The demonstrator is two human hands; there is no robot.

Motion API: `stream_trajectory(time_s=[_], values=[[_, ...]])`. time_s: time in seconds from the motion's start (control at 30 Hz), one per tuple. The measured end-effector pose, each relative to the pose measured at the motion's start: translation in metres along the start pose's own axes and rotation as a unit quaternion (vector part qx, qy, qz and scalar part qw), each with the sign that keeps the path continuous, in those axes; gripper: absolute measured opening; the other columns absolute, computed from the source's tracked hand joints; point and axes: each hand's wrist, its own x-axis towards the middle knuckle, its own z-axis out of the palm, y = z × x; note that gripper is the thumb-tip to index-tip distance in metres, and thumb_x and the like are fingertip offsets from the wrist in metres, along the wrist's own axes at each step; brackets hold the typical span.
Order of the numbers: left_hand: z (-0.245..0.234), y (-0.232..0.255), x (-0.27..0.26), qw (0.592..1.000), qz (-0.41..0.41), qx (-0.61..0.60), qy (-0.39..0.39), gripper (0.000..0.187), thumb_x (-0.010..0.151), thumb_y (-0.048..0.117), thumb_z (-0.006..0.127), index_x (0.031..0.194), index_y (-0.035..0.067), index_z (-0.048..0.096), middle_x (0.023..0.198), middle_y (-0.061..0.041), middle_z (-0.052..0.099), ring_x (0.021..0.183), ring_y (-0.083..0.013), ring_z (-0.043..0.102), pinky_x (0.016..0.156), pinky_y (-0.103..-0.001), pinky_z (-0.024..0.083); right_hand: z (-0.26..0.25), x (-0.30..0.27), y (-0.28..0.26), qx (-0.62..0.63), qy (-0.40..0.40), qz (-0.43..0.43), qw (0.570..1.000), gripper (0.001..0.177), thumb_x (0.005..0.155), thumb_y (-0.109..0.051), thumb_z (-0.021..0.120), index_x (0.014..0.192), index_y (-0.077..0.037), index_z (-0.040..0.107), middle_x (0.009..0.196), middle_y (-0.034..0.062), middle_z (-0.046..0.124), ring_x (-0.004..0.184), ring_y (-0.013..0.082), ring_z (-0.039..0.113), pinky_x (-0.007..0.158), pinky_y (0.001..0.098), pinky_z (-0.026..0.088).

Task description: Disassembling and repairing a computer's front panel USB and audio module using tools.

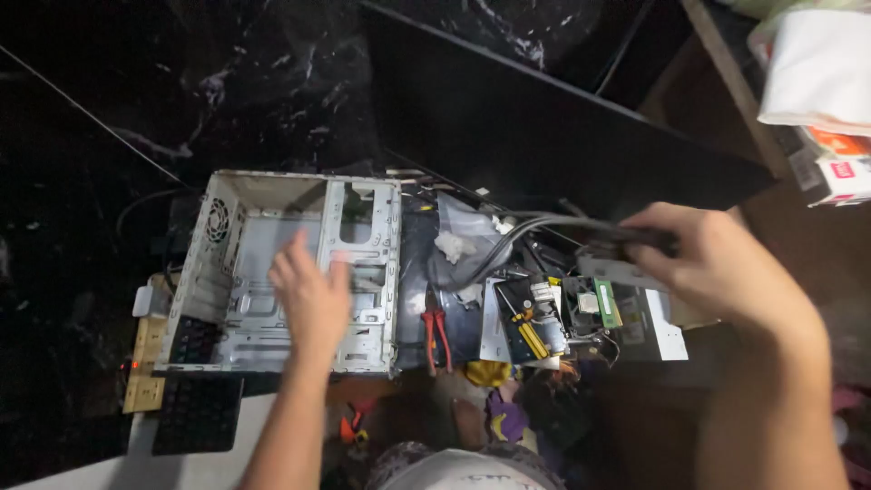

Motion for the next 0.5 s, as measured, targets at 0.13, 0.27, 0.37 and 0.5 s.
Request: stream_trajectory(time_s=[0.13, 0.27, 0.37, 0.5], values=[[-0.031, 0.133, -0.004, 0.966, 0.231, -0.116, 0.004, 0.086, 0.083, 0.035, 0.084, 0.152, 0.005, 0.041, 0.155, -0.026, 0.041, 0.147, -0.0431, 0.034, 0.121, -0.059, 0.025, 0.001, -0.001, -0.033, -0.067, -0.051, 0.014, 0.996, 0.029, 0.089, -0.015, 0.076, 0.119, -0.012, 0.076, 0.070, 0.0139, 0.072, 0.057, 0.0198, 0.060, 0.055, 0.0371, 0.048], [-0.022, 0.188, 0.002, 0.923, 0.357, -0.103, -0.101, 0.089, 0.076, 0.056, 0.082, 0.143, 0.007, 0.049, 0.147, -0.023, 0.049, 0.139, -0.0415, 0.041, 0.113, -0.068, 0.022, 0.003, 0.005, -0.043, -0.056, -0.116, -0.103, 0.986, 0.038, 0.082, -0.015, 0.078, 0.120, -0.015, 0.074, 0.071, 0.0105, 0.076, 0.061, 0.0166, 0.066, 0.059, 0.0320, 0.053], [-0.023, 0.199, 0.008, 0.911, 0.284, -0.155, -0.255, 0.063, 0.084, 0.054, 0.072, 0.126, 0.008, 0.062, 0.117, -0.020, 0.066, 0.110, -0.0345, 0.062, 0.096, -0.056, 0.042, 0.005, 0.020, -0.024, 0.029, -0.153, -0.177, 0.972, 0.043, 0.077, -0.016, 0.078, 0.119, -0.012, 0.071, 0.083, 0.0084, 0.079, 0.072, 0.0140, 0.071, 0.066, 0.0292, 0.057], [-0.033, 0.207, -0.001, 0.890, 0.092, -0.200, -0.398, 0.034, 0.095, 0.038, 0.063, 0.100, 0.004, 0.066, 0.070, -0.015, 0.066, 0.064, -0.0298, 0.067, 0.059, -0.042, 0.049, 0.027, 0.042, 0.027, 0.312, -0.200, -0.186, 0.910, 0.048, 0.084, -0.019, 0.075, 0.128, -0.006, 0.063, 0.109, 0.0113, 0.077, 0.095, 0.0186, 0.072, 0.083, 0.0333, 0.057]])
